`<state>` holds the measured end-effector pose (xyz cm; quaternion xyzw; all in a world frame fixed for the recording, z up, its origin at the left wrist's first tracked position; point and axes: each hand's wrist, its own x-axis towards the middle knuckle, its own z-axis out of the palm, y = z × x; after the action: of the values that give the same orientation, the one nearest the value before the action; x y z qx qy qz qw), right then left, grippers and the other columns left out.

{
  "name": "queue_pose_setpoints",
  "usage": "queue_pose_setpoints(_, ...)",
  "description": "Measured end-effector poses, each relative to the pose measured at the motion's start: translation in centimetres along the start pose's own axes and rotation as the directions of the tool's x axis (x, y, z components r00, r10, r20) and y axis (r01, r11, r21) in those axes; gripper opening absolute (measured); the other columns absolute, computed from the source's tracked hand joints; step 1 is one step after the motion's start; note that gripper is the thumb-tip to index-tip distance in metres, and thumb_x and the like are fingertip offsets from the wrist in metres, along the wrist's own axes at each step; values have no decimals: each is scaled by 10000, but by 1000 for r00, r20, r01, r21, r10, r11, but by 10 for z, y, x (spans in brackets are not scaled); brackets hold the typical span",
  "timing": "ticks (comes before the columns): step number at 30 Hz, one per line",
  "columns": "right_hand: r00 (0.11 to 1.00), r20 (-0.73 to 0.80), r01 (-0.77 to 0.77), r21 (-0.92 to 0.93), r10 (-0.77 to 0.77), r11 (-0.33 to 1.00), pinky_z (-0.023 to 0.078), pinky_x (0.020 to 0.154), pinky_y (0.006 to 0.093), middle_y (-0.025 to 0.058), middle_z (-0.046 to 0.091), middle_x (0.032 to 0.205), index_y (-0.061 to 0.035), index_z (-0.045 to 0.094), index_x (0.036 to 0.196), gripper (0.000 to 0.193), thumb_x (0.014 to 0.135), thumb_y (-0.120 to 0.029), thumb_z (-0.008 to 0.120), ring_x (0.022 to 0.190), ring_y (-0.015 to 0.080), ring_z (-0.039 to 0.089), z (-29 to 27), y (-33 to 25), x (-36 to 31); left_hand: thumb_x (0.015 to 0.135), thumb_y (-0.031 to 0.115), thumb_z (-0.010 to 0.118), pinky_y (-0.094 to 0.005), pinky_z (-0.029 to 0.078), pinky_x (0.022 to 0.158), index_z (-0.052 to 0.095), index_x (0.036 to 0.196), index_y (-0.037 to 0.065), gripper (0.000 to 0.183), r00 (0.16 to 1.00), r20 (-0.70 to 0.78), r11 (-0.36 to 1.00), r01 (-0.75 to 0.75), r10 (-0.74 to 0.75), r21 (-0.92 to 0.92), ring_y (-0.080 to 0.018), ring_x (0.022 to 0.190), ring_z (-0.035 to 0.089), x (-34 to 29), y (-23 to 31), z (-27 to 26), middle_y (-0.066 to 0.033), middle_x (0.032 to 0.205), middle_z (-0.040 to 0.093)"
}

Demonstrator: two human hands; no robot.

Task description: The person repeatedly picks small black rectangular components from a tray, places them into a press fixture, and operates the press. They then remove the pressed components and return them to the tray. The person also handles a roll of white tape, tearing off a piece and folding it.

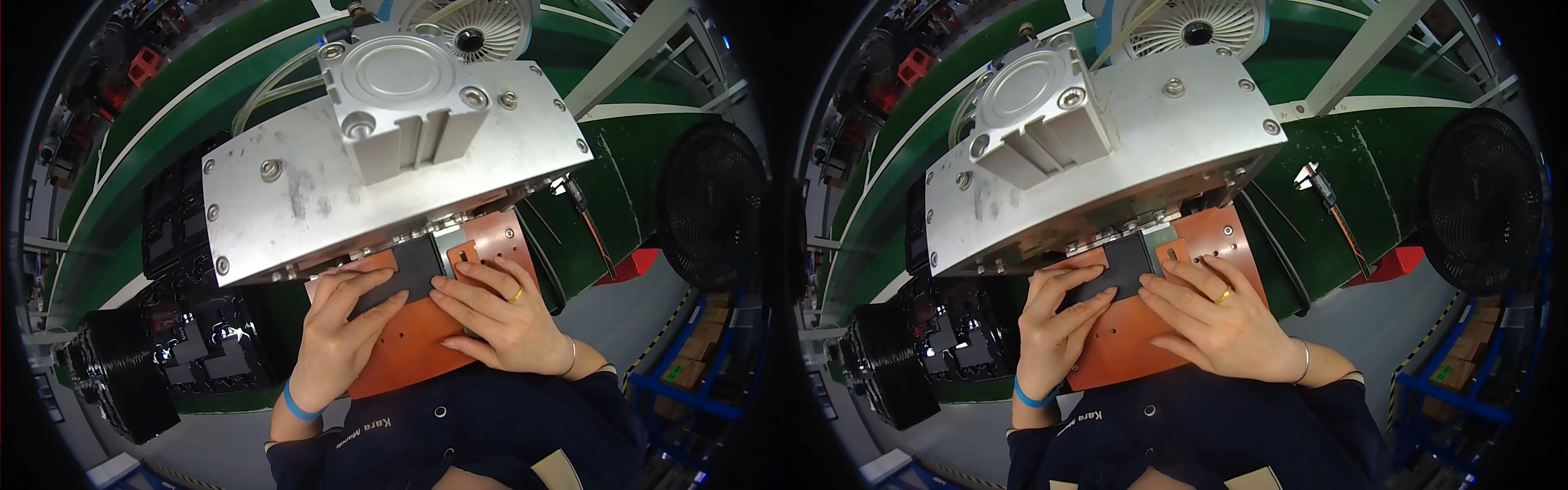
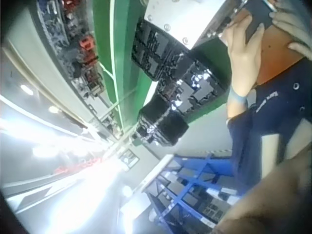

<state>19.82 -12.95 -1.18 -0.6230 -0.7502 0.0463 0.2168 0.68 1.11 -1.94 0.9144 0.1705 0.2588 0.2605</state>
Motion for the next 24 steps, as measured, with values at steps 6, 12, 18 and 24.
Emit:
queue_pose_setpoints(6,943,-293,-47,354,159,934,512,780,322,185,645,1129,24,619,1190,444,775,-92,726,919,277,652,-14,15,0,652,-20,695,-352,500,827,727,1009,52,365,999,-4,999,-46,46,28,-290,961,551,-7,10,-8,-130,1118,619)
queue_pose_setpoints(12,869,393,-466,854,300,232,483,552,190,77,692,808,63,627,1116,307,866,-100,700,616,97,657,-26,3,29,633,18,723,-299,507,772,732,994,67,365,961,-102,947,-229,257,225,-232,928,568,-22,32,-23,-121,1105,636)
queue_pose_setpoints(18,888,392,-453,839,241,303,483,559,199,54,649,694,43,590,826,107,905,-16,630,641,101,663,-22,-19,50,661,117,819,-347,496,814,677,1129,21,498,910,-413,999,11,-32,-53,-275,936,597,-46,22,-39,-155,1126,641)
queue_pose_setpoints(24,958,278,-284,892,68,352,516,625,193,84,708,807,64,614,1129,269,877,-19,662,676,104,678,7,-61,82,806,-42,709,-217,498,685,649,1104,-2,306,757,-353,754,267,-550,-601,-90,802,617,-89,3,-80,-57,941,667)
